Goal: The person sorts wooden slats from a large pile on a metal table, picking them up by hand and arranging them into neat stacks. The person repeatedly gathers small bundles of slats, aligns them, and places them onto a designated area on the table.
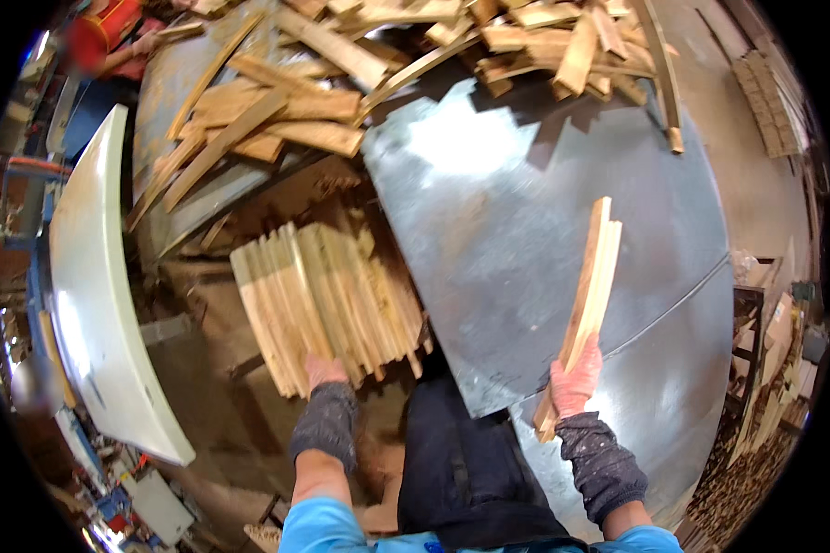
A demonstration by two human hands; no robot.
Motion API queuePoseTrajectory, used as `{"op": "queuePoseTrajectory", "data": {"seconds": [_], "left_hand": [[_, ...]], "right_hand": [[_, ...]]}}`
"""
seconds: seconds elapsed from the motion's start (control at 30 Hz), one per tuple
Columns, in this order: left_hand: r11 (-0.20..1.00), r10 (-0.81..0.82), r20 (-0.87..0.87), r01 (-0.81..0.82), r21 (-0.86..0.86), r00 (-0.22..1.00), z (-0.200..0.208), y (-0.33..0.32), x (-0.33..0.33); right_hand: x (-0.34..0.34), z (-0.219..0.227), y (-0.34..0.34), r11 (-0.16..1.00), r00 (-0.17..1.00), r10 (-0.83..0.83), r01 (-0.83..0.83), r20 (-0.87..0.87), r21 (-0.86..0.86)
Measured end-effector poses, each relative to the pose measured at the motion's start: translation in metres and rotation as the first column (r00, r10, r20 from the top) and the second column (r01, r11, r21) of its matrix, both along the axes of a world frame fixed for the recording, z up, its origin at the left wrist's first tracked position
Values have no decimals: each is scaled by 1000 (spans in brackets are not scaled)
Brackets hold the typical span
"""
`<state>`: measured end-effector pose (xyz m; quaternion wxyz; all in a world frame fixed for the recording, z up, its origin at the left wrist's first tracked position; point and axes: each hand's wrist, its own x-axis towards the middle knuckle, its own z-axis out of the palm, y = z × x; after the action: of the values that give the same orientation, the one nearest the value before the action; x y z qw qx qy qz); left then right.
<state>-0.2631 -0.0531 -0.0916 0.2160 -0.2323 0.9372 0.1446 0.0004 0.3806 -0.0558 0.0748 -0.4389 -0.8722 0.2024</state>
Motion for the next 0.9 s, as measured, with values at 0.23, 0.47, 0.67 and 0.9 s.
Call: {"op": "queuePoseTrajectory", "data": {"seconds": [0.23,0.47,0.67,0.9], "left_hand": [[997,-53,142,60,-46,988,-14,-4,-14],[963,50,-171,-2,271,984,5,40,-62],[478,-243,-610,641,600,754,156,303,-202],[270,-644,-752,961,-54,139,209,630,-313]], "right_hand": [[-9,17,2,998,997,-8,12,77,-58],[-29,34,3,991,979,-92,107,184,-74],[-40,49,7,990,985,-134,139,107,-37],[-46,68,17,988,986,-149,152,73,-31]]}}
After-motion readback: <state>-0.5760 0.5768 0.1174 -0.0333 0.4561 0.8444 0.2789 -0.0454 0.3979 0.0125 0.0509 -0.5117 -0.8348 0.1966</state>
